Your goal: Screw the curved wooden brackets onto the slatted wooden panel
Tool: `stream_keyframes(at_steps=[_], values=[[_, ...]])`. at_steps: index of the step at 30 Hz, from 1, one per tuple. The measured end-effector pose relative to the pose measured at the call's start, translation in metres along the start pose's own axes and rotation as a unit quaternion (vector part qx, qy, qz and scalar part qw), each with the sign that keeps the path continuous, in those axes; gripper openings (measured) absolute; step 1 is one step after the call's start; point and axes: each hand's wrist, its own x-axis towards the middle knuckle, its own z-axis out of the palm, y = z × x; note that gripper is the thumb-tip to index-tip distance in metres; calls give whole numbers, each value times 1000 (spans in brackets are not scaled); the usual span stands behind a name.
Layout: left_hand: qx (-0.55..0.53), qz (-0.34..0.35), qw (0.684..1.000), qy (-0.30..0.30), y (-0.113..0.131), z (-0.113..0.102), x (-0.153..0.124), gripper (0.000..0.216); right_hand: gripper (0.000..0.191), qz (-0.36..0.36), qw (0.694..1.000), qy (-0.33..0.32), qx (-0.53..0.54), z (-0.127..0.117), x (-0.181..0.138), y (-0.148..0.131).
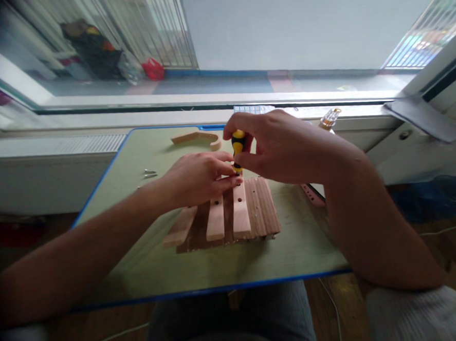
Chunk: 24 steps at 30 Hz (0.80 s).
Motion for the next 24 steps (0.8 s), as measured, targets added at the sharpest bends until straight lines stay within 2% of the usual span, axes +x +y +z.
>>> stream_keyframes(at_steps=[3, 8, 15, 20, 24], values=[[5, -1, 1000, 0, -1, 1, 0, 36, 29, -10, 1000, 8, -23, -2, -1, 0], [10, 4, 1000, 14, -2, 5, -1, 29, 20, 28, 996, -1, -85, 0, 2, -5], [17, 6, 1000, 11, -1, 4, -2, 29, 33, 63, 991, 11, -117, 8, 10, -6], [23, 3, 1000, 4, 2, 1, -2, 45, 39, 52, 992, 16, -115, 10, 14, -8], [22, -6, 1000, -2, 2, 0, -1, 43, 40, 56, 993, 31, -99, 8, 12, -8]])
